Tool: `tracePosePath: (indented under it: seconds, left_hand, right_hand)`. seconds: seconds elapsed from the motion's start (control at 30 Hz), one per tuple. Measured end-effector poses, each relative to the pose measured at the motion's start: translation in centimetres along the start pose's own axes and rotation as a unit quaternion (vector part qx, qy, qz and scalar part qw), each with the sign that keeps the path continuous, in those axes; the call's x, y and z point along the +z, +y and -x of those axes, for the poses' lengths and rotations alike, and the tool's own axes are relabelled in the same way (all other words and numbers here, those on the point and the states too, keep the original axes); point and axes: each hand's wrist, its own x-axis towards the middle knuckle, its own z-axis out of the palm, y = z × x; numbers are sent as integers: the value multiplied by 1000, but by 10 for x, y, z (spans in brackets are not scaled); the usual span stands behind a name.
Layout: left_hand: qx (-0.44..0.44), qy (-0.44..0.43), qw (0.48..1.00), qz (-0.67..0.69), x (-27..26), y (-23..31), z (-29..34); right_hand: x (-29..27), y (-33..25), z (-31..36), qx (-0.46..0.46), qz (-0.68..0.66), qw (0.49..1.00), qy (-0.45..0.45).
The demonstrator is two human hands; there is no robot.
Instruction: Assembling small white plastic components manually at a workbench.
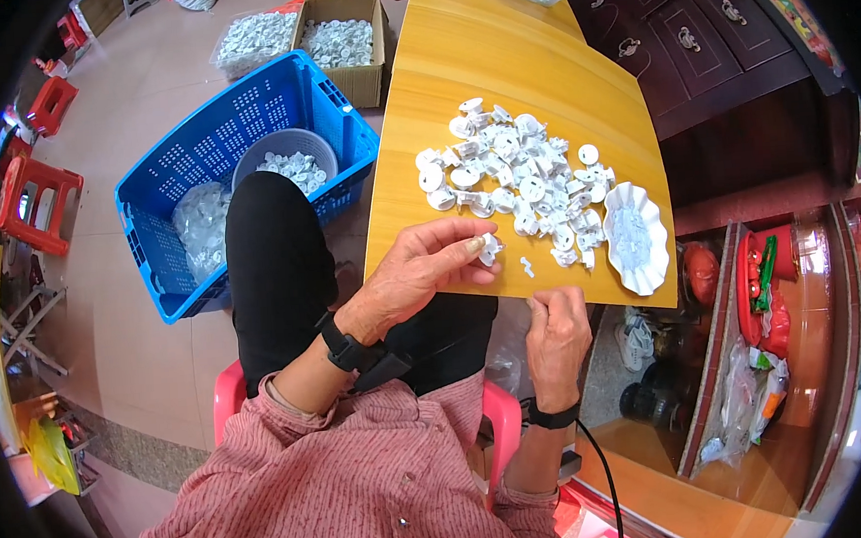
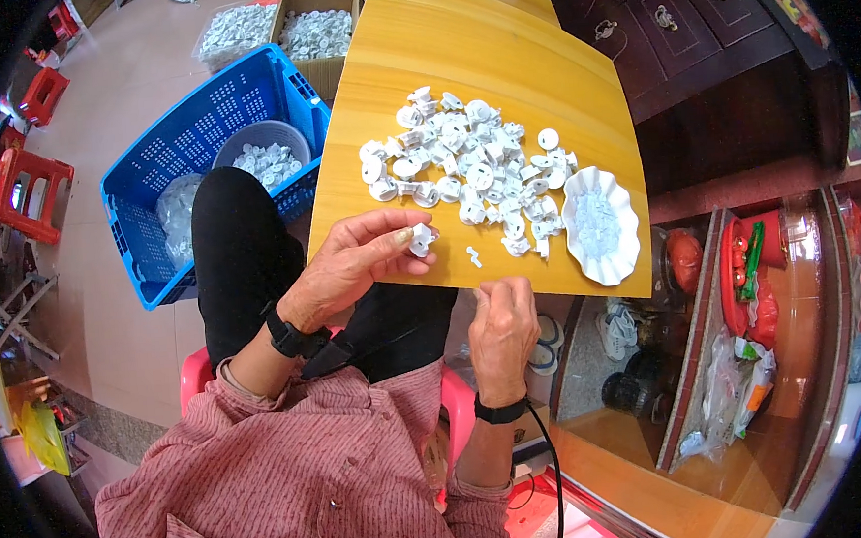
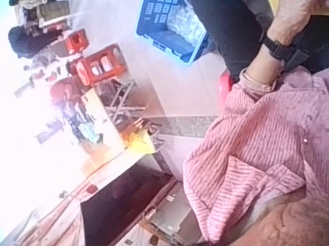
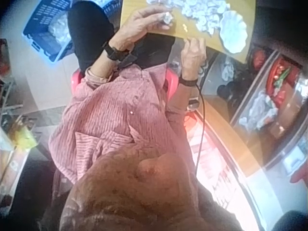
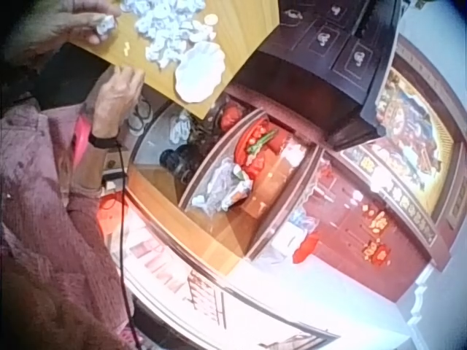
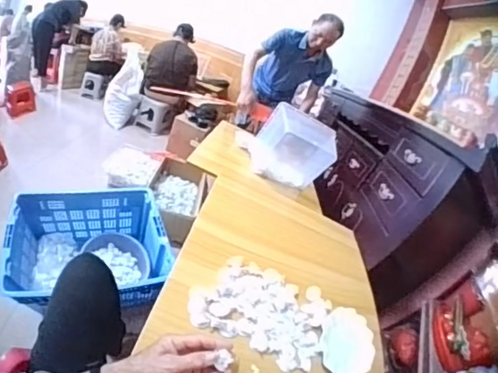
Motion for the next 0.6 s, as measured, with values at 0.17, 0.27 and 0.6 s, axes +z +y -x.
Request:
tracePosePath:
  seconds: [0.17,0.27,0.6]
  left_hand:
    - [9,-5,1000,-13,-1,-3,-1]
    - [15,-8,1000,-26,-3,-6,-1]
    - [1,-4,999,-52,2,-3,2]
  right_hand:
    - [-5,-15,-4,11,-69,997,27]
    - [-4,-25,-3,85,-158,983,26]
    - [2,-54,-6,217,-447,865,69]
